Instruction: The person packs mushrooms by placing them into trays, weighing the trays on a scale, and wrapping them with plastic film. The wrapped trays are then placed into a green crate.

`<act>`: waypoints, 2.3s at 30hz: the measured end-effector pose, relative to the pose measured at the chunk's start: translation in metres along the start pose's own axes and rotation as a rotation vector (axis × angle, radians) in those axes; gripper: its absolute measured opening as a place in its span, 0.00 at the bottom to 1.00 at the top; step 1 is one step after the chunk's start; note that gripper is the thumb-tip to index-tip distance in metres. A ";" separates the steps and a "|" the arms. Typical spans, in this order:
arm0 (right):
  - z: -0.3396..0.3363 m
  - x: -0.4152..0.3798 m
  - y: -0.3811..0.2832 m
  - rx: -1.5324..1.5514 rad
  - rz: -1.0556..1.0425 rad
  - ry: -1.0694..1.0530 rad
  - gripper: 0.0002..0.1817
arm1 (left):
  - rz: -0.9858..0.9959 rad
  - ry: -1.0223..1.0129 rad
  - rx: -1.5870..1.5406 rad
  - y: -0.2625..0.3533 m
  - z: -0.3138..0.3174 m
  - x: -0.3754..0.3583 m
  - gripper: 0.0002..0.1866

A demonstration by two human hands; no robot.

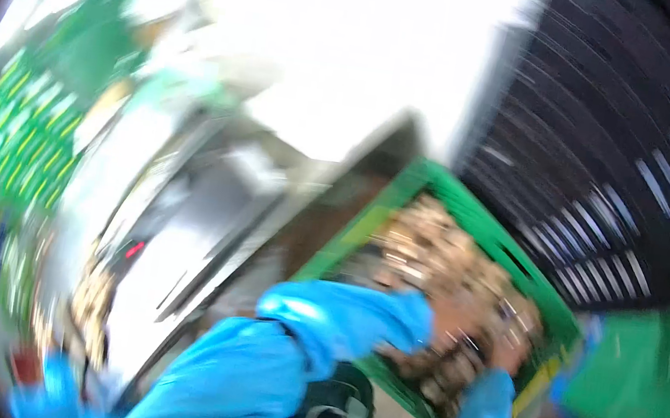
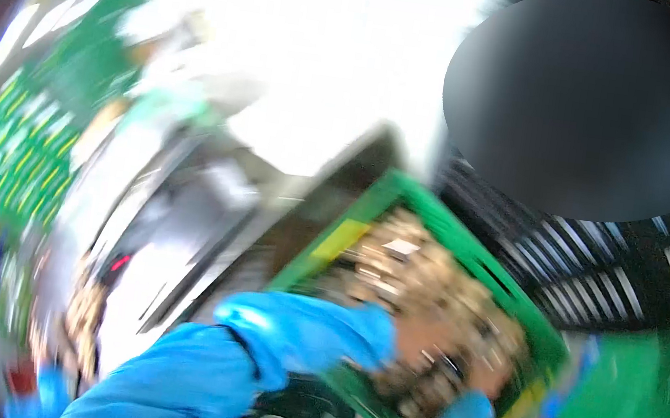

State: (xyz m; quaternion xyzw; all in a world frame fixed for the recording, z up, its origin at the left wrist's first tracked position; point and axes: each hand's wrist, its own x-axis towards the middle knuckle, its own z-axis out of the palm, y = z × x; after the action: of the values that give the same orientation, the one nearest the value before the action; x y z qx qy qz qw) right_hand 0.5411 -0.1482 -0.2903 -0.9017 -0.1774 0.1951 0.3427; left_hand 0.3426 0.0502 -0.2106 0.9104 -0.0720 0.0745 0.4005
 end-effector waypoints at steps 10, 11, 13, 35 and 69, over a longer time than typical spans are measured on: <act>0.003 -0.166 -0.332 0.234 -0.145 -0.302 0.19 | -0.613 1.163 -0.007 0.244 -0.167 -0.385 0.16; 0.040 -0.191 -0.347 0.256 -0.232 -0.694 0.19 | -0.793 1.365 0.027 0.258 -0.155 -0.438 0.15; 0.097 -0.283 -0.404 0.260 -0.375 -1.459 0.22 | -0.904 1.893 -0.215 0.271 -0.116 -0.547 0.15; 0.551 -0.767 -0.523 -0.256 -0.703 -1.905 0.46 | -1.434 2.488 -0.509 0.260 -0.072 -0.951 0.40; 0.357 -0.285 -0.726 -0.505 -2.279 -1.082 0.26 | -1.286 0.835 0.872 0.243 -0.272 -0.700 0.22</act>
State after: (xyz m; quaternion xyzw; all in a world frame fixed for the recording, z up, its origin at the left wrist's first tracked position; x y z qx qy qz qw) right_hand -0.0087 0.4277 0.0283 -0.0879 -0.9915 0.0942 0.0207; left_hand -0.4102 0.1386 0.0105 0.7448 0.6415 0.1820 -0.0249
